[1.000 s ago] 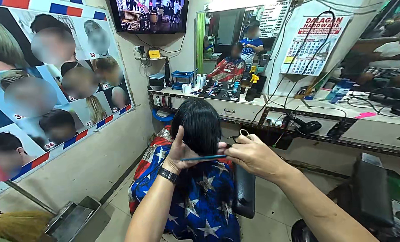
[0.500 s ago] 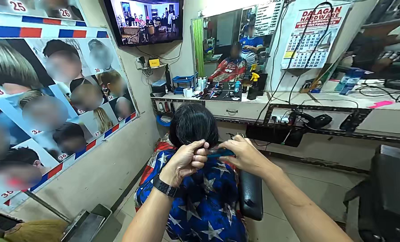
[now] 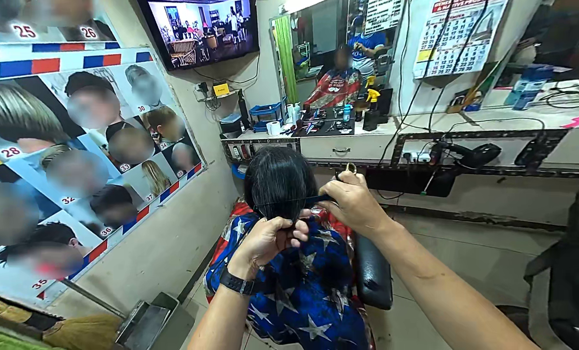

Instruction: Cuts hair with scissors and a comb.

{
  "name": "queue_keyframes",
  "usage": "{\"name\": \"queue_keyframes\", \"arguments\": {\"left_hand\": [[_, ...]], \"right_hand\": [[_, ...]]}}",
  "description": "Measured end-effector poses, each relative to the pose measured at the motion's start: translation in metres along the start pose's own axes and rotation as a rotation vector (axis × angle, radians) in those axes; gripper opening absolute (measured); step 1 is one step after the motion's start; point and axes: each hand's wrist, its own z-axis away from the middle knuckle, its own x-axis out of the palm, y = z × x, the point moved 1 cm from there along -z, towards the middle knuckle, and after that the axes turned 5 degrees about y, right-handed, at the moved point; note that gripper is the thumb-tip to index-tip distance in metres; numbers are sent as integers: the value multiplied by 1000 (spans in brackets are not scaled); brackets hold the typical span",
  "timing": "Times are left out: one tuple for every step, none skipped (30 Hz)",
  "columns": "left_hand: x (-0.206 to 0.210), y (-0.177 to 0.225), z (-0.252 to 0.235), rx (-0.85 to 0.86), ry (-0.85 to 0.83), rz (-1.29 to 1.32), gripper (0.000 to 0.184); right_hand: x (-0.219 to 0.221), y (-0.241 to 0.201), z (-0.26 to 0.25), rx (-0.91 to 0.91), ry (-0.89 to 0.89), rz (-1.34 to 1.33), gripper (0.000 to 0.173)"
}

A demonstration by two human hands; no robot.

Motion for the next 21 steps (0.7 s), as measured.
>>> {"name": "queue_keyframes", "arguments": {"left_hand": [[-6,-1,3,16,-28,-37,39],[-15,-2,8,35,-53,-84,36],[-24,-2,15,60,-49,-131,33],[-35,-2,23,97,-16,-155,32],[-49,-1,31,147,12,-164,35],[-62,1,39,205,24,-144,41],[-74,5,43,257,2,-106,48],[-82,9,46,291,-56,-101,55],[-86,14,45,308,-120,-126,64],[-86,20,43,306,-174,-178,75],[-81,25,40,284,-208,-235,84],[-74,30,34,248,-233,-280,89],[-67,34,28,208,-257,-316,92],[-61,38,22,167,-271,-343,93],[-57,40,16,137,-288,-370,93],[-55,42,10,125,-318,-387,95],[-56,42,5,126,-359,-398,98],[-57,43,0,129,-400,-398,101],[-56,43,-4,122,-424,-399,104],[-52,43,-7,109,-426,-409,105],[-48,42,-9,97,-414,-425,104]], "right_hand": [[0,-1,3,-13,14,8,13],[-1,-2,6,-24,22,15,13],[-3,-3,7,-38,30,19,13],[-4,-3,8,-56,36,26,13],[-7,-3,9,-74,41,37,13],[-9,-2,10,-87,43,46,13],[-11,-2,11,-95,38,57,13],[-13,-2,12,-102,31,65,13],[-14,-1,13,-107,23,67,12],[-14,-1,13,-109,12,62,12],[-13,-1,13,-108,1,55,12],[-13,-1,14,-108,-4,49,12],[-13,0,15,-107,-7,45,12],[-12,0,16,-107,-7,42,13],[-12,1,18,-108,-7,39,13],[-11,1,20,-110,-9,39,14],[-11,1,21,-111,-14,40,14],[-11,1,22,-111,-18,42,14],[-11,1,23,-109,-22,43,14],[-11,1,24,-107,-26,43,14],[-10,1,24,-105,-31,40,13]]}}
